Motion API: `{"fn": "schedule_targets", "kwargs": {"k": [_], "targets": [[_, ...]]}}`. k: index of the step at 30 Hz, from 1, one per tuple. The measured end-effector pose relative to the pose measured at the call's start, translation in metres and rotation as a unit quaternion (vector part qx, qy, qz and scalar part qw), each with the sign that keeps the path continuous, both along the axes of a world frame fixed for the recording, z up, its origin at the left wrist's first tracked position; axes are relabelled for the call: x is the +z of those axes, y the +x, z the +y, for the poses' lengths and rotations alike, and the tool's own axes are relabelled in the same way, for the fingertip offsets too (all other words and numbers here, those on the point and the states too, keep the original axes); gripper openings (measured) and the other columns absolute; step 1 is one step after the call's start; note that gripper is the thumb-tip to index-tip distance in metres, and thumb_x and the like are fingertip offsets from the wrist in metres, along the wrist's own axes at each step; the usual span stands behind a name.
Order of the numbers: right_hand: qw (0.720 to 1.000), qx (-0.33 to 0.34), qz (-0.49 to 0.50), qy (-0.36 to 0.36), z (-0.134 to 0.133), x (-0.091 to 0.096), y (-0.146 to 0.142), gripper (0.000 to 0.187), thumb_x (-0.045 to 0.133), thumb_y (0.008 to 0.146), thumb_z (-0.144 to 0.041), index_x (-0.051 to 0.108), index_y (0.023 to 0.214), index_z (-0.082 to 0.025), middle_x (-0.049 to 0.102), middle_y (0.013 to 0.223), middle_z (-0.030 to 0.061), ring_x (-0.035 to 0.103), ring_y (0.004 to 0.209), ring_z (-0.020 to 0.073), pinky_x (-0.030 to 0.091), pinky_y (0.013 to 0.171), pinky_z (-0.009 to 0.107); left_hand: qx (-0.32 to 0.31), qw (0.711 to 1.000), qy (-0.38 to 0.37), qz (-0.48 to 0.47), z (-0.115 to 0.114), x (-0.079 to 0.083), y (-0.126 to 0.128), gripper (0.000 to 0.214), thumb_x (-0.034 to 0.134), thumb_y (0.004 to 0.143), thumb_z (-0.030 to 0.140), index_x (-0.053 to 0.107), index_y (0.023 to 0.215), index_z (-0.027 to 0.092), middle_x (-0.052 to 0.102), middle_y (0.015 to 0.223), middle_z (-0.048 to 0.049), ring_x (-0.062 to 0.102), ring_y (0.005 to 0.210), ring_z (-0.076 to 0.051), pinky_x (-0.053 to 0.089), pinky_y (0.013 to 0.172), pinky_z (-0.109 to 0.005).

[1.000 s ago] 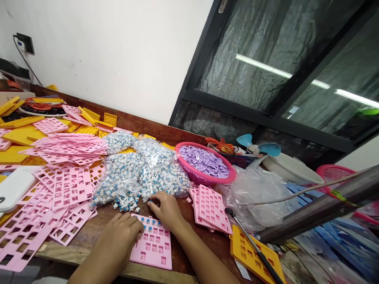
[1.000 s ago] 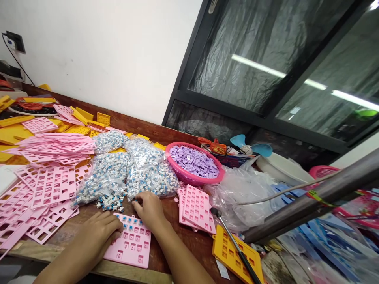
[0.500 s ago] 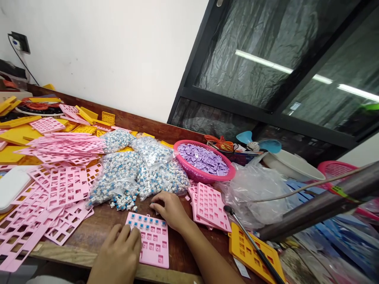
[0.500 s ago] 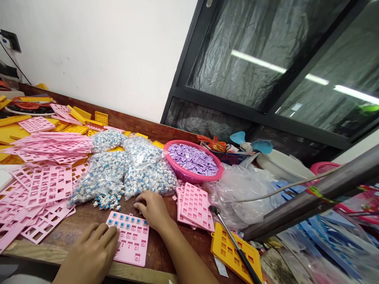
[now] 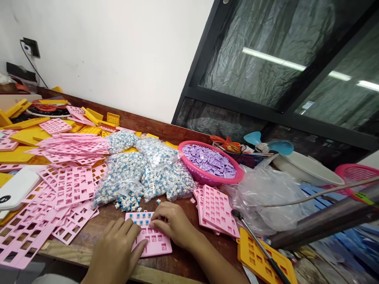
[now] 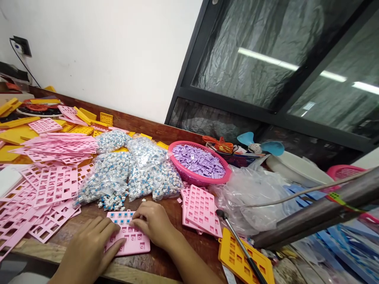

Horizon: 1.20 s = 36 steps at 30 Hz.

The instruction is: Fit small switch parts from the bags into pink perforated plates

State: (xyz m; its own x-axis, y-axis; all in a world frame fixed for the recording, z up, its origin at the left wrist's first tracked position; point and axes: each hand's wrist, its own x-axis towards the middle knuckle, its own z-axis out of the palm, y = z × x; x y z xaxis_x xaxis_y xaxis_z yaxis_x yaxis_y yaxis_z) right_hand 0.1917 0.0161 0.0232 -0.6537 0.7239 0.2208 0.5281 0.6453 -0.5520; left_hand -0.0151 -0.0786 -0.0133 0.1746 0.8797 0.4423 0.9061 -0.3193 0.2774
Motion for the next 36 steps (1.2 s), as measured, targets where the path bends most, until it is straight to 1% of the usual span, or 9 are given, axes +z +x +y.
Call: {"fn": "schedule_targets", "kwargs": {"k": [5,10,13,17,23,27,31,33,36], "targets": [[1.000,0.003,-0.007,0.029,0.002,-0.011,-0.002,0.011,0.072,0.092,-0.030,0.076,0.085,-0.024,0.075,0.086,0.0039,0.067,0.082,0.0193,0.049,0.074,0.028,-0.009,0.996,-0.023,-0.086,0.020,0.003,-0.024,0.024,0.049,0.103,0.033,0.070,0.108,0.024,0.070,0.102,-0.0054,0.062,0.093,-0.022,0.046,0.082,-0.036],[0.999,-0.016,-0.013,0.048,0.004,-0.016,-0.005,0.009,0.070,0.093,-0.026,0.074,0.087,-0.023,0.074,0.086,0.0039,0.067,0.081,0.0191,0.048,0.072,0.028,-0.050,0.996,-0.079,0.013,0.041,0.005,-0.032,0.044,0.047,0.097,0.007,0.066,0.130,0.028,0.068,0.129,-0.0057,0.060,0.113,-0.024,0.047,0.095,-0.039],[0.998,-0.013,-0.010,0.056,0.006,-0.019,-0.005,0.009,0.071,0.093,-0.026,0.075,0.086,-0.023,0.073,0.086,0.0034,0.066,0.080,0.0184,0.048,0.072,0.027,-0.065,0.992,-0.091,0.050,0.045,0.007,-0.031,0.049,0.047,0.094,0.003,0.067,0.131,0.029,0.066,0.135,-0.0056,0.059,0.116,-0.025,0.046,0.096,-0.041],[0.994,-0.012,-0.050,0.097,0.003,-0.018,-0.005,0.011,0.069,0.095,-0.029,0.075,0.088,-0.023,0.073,0.088,0.0045,0.065,0.082,0.0190,0.048,0.074,0.029,-0.067,0.994,-0.081,0.030,0.046,0.009,-0.038,0.041,0.050,0.095,0.007,0.071,0.123,0.029,0.069,0.129,-0.0044,0.060,0.114,-0.024,0.044,0.095,-0.039],[0.973,0.026,-0.158,0.166,-0.016,-0.005,-0.010,0.015,0.064,0.098,-0.033,0.072,0.092,-0.022,0.072,0.089,0.0074,0.062,0.081,0.0222,0.045,0.074,0.034,-0.011,0.997,-0.069,0.029,0.048,0.008,-0.047,0.031,0.048,0.098,0.015,0.075,0.108,0.027,0.072,0.110,-0.0050,0.064,0.103,-0.023,0.043,0.088,-0.037],[0.984,0.025,-0.109,0.138,-0.015,0.001,-0.007,0.019,0.058,0.099,-0.030,0.073,0.090,-0.022,0.071,0.085,0.0064,0.062,0.079,0.0209,0.045,0.073,0.033,0.033,0.996,-0.076,0.031,0.045,0.011,-0.051,0.023,0.051,0.097,0.021,0.073,0.098,0.025,0.071,0.099,-0.0043,0.065,0.095,-0.025,0.044,0.084,-0.038],[0.995,-0.055,0.016,0.081,0.011,0.008,0.012,0.015,0.060,0.096,-0.022,0.074,0.093,-0.022,0.073,0.091,0.0044,0.066,0.085,0.0195,0.048,0.080,0.031,0.065,0.995,-0.065,0.027,0.041,0.010,-0.052,0.022,0.048,0.097,0.022,0.070,0.100,0.023,0.071,0.099,-0.0060,0.065,0.093,-0.026,0.044,0.083,-0.039],[0.993,-0.093,0.025,0.070,0.023,0.011,0.021,0.015,0.061,0.093,-0.017,0.075,0.097,-0.022,0.074,0.096,0.0051,0.067,0.090,0.0205,0.048,0.083,0.032,0.079,0.994,-0.062,0.042,0.040,0.008,-0.052,0.026,0.044,0.098,0.019,0.070,0.101,0.023,0.072,0.098,-0.0066,0.065,0.093,-0.026,0.044,0.083,-0.039],[0.994,-0.092,-0.013,0.055,0.033,0.010,0.027,0.017,0.064,0.089,-0.016,0.076,0.099,-0.023,0.075,0.099,0.0048,0.067,0.092,0.0215,0.048,0.085,0.032,0.086,0.992,-0.058,0.066,0.039,0.005,-0.052,0.030,0.041,0.098,0.017,0.070,0.102,0.023,0.072,0.098,-0.0070,0.065,0.094,-0.028,0.045,0.083,-0.040]]}}
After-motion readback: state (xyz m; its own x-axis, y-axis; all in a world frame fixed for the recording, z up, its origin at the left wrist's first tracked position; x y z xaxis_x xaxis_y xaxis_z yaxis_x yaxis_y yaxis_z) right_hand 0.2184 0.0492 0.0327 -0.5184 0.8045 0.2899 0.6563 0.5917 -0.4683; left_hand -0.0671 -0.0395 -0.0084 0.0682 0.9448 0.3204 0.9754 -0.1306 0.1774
